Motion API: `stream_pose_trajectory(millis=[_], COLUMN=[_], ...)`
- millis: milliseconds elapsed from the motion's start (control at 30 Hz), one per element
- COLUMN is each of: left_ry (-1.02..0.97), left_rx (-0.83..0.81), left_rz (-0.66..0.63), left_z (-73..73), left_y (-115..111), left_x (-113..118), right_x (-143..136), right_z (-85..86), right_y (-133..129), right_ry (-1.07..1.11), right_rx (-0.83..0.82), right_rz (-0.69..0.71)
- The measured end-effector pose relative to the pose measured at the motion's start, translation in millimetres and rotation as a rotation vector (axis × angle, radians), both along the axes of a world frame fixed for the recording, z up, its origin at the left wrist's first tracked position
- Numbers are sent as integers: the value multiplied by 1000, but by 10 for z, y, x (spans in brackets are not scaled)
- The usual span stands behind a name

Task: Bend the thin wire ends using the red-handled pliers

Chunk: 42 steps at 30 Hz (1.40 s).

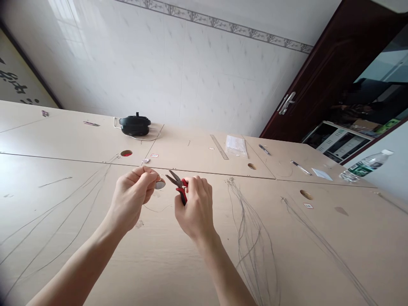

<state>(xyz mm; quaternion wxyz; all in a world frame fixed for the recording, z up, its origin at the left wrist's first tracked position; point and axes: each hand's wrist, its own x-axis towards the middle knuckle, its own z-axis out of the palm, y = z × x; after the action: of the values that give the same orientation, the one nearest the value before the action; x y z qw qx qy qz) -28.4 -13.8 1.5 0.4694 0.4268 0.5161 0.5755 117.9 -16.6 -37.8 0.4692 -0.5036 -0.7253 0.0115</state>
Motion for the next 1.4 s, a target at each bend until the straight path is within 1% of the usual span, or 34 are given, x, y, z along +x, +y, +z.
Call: stream_pose_trajectory(millis=[100,200,400,567,800,1000,1200,1400], left_ry=[-1,25,11,55,148,173,209,210], left_rx=[14,22,43,64,80,68,83,75], left_rz=[36,55,37,33,34,8,14,11], left_z=[-21,-31,-40,-58,-32,-50,-40,-52], left_y=[17,15,0,-25,-70,-100,-110,-114], left_x=[0,21,64,88,143,183,207,197], right_x=[-24,-44,-79,-95,-91,-93,-94,-93], right_z=[-42,-61,-59,-49,-44,-41,-40,-43], right_y=[6,-4,-31,-34,-34,-40,-34,-32], right_ry=[-86,-113,-125,-108,-63,-50,-51,-25], right_rx=[-11,-29,-47,-52,-60,-48,-51,-74], right_rz=[-44,-55,-47,-50,-36,-53,-63,-46])
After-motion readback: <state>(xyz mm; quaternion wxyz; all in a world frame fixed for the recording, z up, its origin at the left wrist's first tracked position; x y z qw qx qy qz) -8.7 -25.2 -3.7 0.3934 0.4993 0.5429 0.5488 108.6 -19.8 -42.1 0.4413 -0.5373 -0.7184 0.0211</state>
